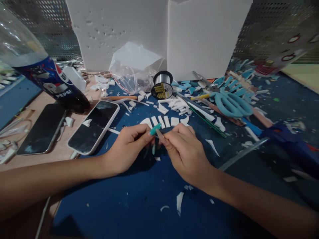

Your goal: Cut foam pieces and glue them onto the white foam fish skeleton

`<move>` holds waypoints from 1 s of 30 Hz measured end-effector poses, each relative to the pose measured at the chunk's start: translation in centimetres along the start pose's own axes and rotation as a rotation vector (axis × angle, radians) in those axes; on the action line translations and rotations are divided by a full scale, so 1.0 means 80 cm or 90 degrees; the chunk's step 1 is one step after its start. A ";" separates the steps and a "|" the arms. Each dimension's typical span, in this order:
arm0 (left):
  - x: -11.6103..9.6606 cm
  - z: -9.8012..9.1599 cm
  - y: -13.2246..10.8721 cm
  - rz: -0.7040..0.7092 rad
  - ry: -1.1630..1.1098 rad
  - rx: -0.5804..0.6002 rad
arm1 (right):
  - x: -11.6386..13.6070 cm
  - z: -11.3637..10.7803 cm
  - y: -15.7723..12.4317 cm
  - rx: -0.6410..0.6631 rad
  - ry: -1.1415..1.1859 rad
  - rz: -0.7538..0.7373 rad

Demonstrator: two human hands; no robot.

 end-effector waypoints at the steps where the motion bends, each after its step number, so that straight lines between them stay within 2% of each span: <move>1: -0.005 -0.007 -0.002 0.021 0.057 -0.033 | -0.002 0.002 0.000 0.008 -0.007 0.009; 5: -0.041 -0.030 -0.017 0.181 0.303 -0.173 | -0.009 0.007 0.000 0.036 -0.029 0.036; 7: -0.055 -0.027 -0.023 0.258 0.388 -0.192 | -0.012 0.009 0.000 0.048 -0.031 0.046; 10: -0.062 -0.019 -0.025 0.322 0.431 -0.184 | -0.015 0.010 0.001 0.061 0.000 0.073; 13: -0.062 -0.015 -0.025 0.343 0.429 -0.179 | -0.014 0.006 0.002 0.056 0.056 0.089; 17: -0.065 -0.007 -0.026 0.379 0.422 -0.155 | 0.000 -0.001 0.003 0.041 0.049 0.046; 22: -0.072 0.001 -0.032 0.446 0.424 -0.156 | 0.010 0.004 0.002 0.083 0.094 0.000; 27: -0.072 0.009 -0.032 0.435 0.495 -0.140 | 0.006 0.005 0.003 0.076 0.171 0.027; 30: -0.072 0.020 -0.031 0.398 0.613 -0.118 | -0.001 -0.005 0.002 0.012 0.165 0.051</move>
Point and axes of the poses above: each hand's wrist, its own y-axis towards the middle knuckle, its own z-axis out of the palm, x = y × z, the point moved 9 cm from there along y, towards the middle knuckle, and after that the axes turned 5 degrees about x, right-handed, at the moved point
